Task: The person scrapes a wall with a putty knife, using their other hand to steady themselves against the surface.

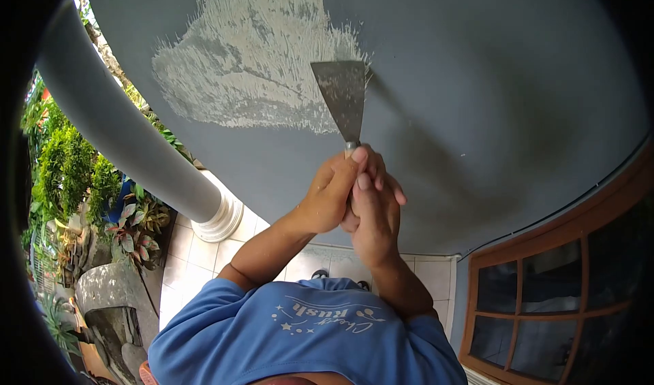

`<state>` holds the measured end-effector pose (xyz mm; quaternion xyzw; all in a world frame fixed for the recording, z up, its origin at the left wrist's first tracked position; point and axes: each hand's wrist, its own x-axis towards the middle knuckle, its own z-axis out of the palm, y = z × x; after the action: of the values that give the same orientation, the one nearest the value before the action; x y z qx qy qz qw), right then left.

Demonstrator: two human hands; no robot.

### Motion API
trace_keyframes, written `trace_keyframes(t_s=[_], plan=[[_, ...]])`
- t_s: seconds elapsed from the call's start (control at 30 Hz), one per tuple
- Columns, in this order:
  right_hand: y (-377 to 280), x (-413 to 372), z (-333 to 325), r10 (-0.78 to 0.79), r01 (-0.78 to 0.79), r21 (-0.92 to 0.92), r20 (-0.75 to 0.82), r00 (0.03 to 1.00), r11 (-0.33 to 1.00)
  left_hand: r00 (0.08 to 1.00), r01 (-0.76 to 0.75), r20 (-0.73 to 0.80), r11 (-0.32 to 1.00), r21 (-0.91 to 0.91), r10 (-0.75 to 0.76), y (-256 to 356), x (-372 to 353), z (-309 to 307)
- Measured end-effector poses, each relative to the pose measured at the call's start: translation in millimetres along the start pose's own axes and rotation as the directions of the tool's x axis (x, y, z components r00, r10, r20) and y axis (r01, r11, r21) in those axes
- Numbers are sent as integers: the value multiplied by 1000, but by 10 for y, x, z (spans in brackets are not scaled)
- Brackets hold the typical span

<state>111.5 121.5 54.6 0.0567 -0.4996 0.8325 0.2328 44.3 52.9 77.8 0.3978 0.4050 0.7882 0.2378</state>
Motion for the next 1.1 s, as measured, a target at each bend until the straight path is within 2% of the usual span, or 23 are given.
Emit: trace_keyframes(t_s=[0.03, 0.1, 0.17, 0.33, 0.4, 0.47, 0.53, 0.57, 0.67, 0.77, 0.8, 0.97, 1.07, 1.1], plan=[[32, -34, -25, 2, -2, 2, 42, 999, 1000, 1000, 12, -10, 1000, 12, -12, -40, -60, -8], [146, 73, -22, -106, 105, -105, -3, 994, 989, 998, 68, -6, 995, 78, -68, 55, -43, -41], [140, 24, -15, -107, 103, -137, -21, 994, 985, 999, 52, -5, 998, 46, -52, 65, -38, 3], [-24, -49, 2, 59, -64, 52, 85, 995, 997, 998, 40, -41, 999, -6, -40, 51, -56, 44], [46, 69, 34, -48, 49, -28, 39, 998, 998, 1000, -1, -20, 1000, 21, 1, 3, -10, -21], [61, 37, 29, -44, 44, -30, 19, 999, 999, 1000, -2, -18, 999, 43, 2, 32, -13, 10], [-34, -7, 33, 25, -28, 52, 56, 998, 998, 999, 11, -32, 998, 58, -9, 48, -69, 42], [-112, -60, 108, 58, -57, 49, -10, 998, 997, 999, 20, -37, 998, 63, -18, 46, -97, 68], [8, 60, 96, -87, 86, -38, -17, 996, 996, 1000, 0, -8, 997, 79, 1, 87, 37, 17], [47, 15, -25, 35, -41, 78, 72, 997, 996, 997, 57, -47, 995, 76, -54, 87, -9, 54], [29, -50, 12, 38, -41, 67, 50, 998, 997, 994, 89, -72, 993, 77, -84, 94, -55, 67], [70, 69, 62, -96, 95, -39, -24, 995, 995, 999, -29, -15, 996, 81, 31, 15, 20, 8], [-5, 19, 21, 26, -33, 124, 58, 998, 992, 999, 15, -49, 997, 69, -11, 21, 1, 37], [14, -16, 37, 25, -28, 109, 27, 999, 994, 997, 42, -73, 998, 56, -38, 21, -28, 52]])
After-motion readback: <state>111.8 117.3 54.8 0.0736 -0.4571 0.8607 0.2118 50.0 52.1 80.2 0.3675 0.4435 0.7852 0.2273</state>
